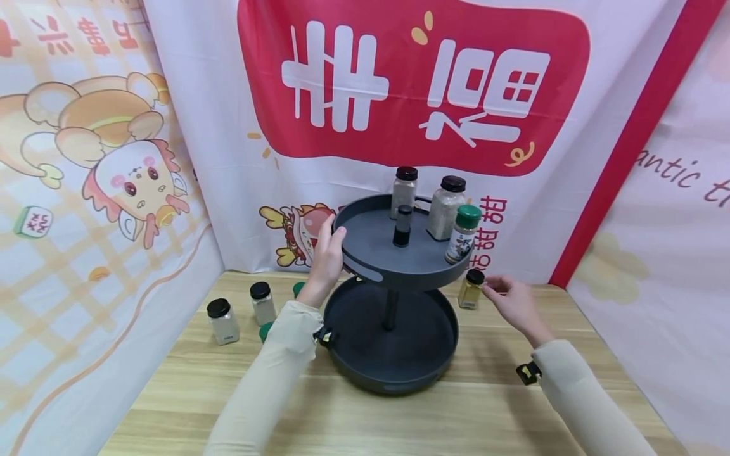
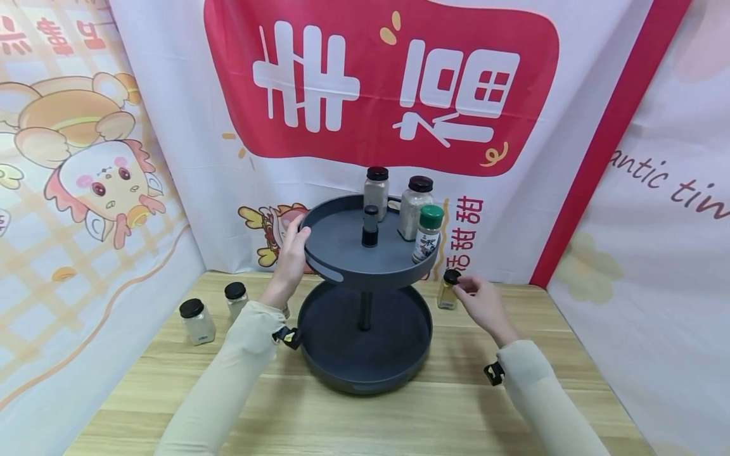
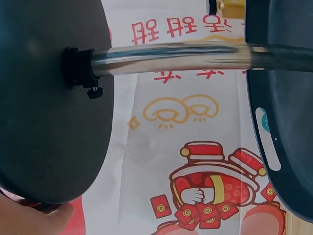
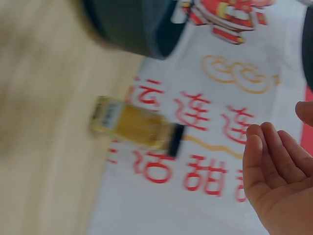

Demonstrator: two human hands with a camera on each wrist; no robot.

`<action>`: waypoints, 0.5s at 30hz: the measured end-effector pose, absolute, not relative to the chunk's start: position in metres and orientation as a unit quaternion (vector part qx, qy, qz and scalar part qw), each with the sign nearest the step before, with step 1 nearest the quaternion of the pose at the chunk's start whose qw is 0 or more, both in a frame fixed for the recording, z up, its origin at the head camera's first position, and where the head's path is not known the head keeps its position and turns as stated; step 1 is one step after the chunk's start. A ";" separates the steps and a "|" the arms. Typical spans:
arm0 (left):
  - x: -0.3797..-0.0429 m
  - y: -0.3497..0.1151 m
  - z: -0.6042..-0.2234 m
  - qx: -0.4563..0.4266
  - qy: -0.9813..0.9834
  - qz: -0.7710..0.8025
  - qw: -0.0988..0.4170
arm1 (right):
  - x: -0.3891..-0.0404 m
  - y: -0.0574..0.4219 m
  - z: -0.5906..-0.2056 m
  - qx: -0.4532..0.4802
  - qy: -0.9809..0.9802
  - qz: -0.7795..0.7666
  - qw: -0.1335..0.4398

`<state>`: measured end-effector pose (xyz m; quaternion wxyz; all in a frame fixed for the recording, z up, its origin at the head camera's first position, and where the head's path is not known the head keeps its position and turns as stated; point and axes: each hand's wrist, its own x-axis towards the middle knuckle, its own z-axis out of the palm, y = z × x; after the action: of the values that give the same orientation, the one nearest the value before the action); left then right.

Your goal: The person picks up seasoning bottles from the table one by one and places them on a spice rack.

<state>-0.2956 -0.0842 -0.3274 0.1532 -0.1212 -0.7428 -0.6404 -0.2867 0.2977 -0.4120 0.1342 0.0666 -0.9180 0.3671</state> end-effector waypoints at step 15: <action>-0.302 -0.086 -0.324 -0.133 -0.710 -0.683 0.106 | -0.303 0.316 -0.471 0.023 -0.921 0.370 0.124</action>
<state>-0.3023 -0.0858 -0.3245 0.1060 -0.1334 -0.7104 -0.6829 -0.3031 0.3163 -0.4715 0.1237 0.0229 -0.9206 0.3697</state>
